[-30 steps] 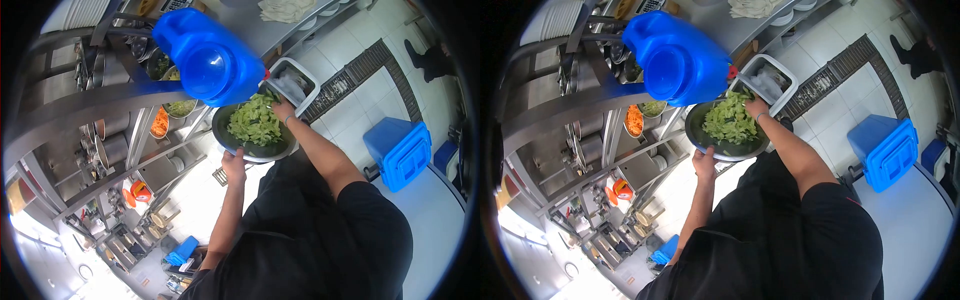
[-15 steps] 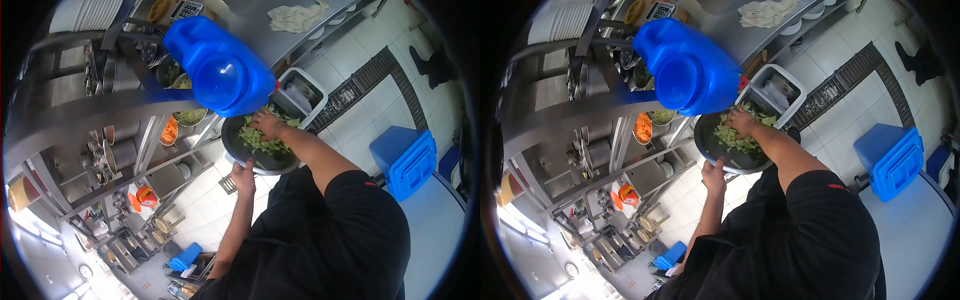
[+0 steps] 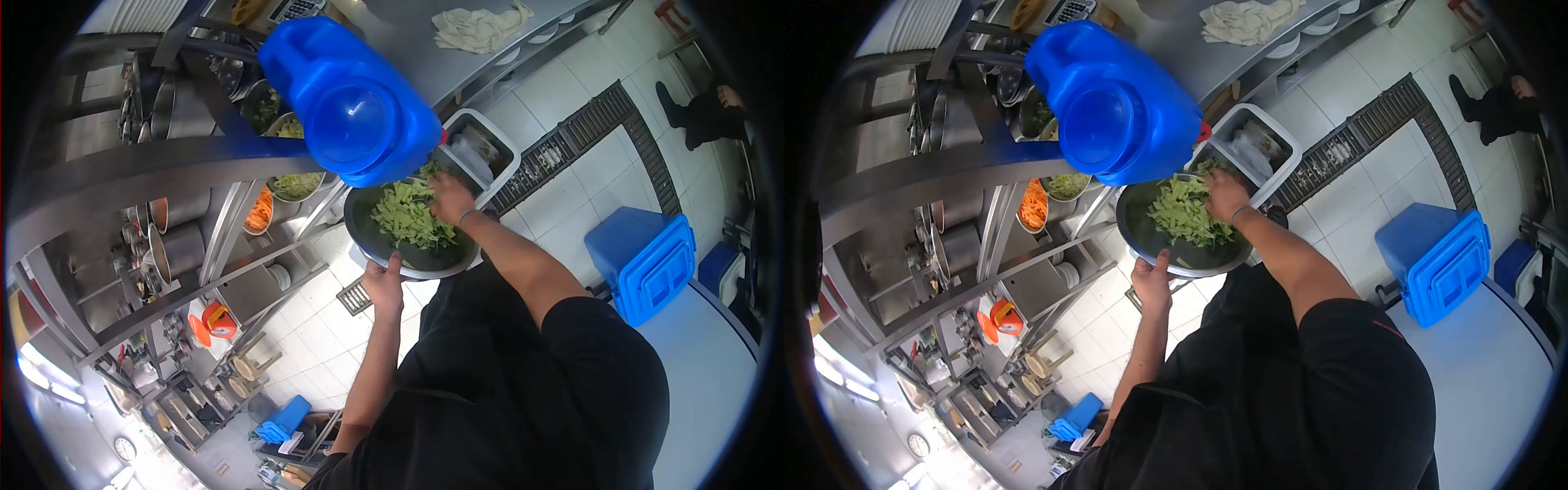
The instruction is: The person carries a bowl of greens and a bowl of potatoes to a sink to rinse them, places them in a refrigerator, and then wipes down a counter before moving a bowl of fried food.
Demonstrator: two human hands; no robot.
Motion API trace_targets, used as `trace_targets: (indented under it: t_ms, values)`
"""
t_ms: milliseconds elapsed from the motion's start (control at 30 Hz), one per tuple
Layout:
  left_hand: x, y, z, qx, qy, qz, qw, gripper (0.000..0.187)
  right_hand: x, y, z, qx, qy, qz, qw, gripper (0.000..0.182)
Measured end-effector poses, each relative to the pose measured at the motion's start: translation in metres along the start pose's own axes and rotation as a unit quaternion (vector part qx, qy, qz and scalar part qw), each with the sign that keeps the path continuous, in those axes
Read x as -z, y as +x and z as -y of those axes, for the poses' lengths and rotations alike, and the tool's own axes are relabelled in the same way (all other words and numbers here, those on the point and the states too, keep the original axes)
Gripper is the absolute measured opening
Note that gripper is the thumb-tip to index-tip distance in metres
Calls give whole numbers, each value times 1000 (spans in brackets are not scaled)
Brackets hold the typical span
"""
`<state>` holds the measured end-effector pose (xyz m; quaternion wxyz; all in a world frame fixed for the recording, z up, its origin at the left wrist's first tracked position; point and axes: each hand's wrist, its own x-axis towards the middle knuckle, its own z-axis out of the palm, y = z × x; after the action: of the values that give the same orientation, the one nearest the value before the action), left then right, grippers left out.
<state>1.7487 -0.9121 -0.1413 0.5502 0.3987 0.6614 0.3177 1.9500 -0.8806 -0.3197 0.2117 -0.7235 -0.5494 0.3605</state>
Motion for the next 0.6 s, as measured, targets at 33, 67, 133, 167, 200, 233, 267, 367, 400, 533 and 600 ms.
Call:
trace_targets:
  t_ms: [33,67,133,167,200,233,267,367,400,533,600]
  values:
    - [0,-2,-1,1,6,0,1000,13,-2,-6,15,78,-34,15,996,65]
    - [0,-1,0,1,4,2,1000,14,-5,-10,29,157,-66,29,985,64]
    - [3,-1,1,-1,2,5,1000,14,-14,-12,37,225,-129,64,964,63]
    - [4,-1,3,-2,8,2,1000,14,-21,-11,38,216,-162,87,959,64]
    - [5,0,6,-5,14,-2,1000,14,-28,-9,40,209,-196,108,952,64]
    - [5,0,7,-7,19,-6,1000,14,-34,-5,36,219,-214,98,947,60]
    - [7,0,9,-10,20,-7,1000,14,-39,-1,28,219,-229,100,943,58]
    - [7,-2,11,-16,14,-13,1000,13,-29,-7,12,223,-246,85,939,51]
    - [8,-1,11,-10,23,-8,1000,13,-22,-10,10,206,-237,80,946,52]
    - [9,3,11,3,27,2,1000,11,14,-27,9,110,-174,46,978,59]
    - [8,4,6,3,29,2,1000,11,18,-29,0,33,-130,3,991,59]
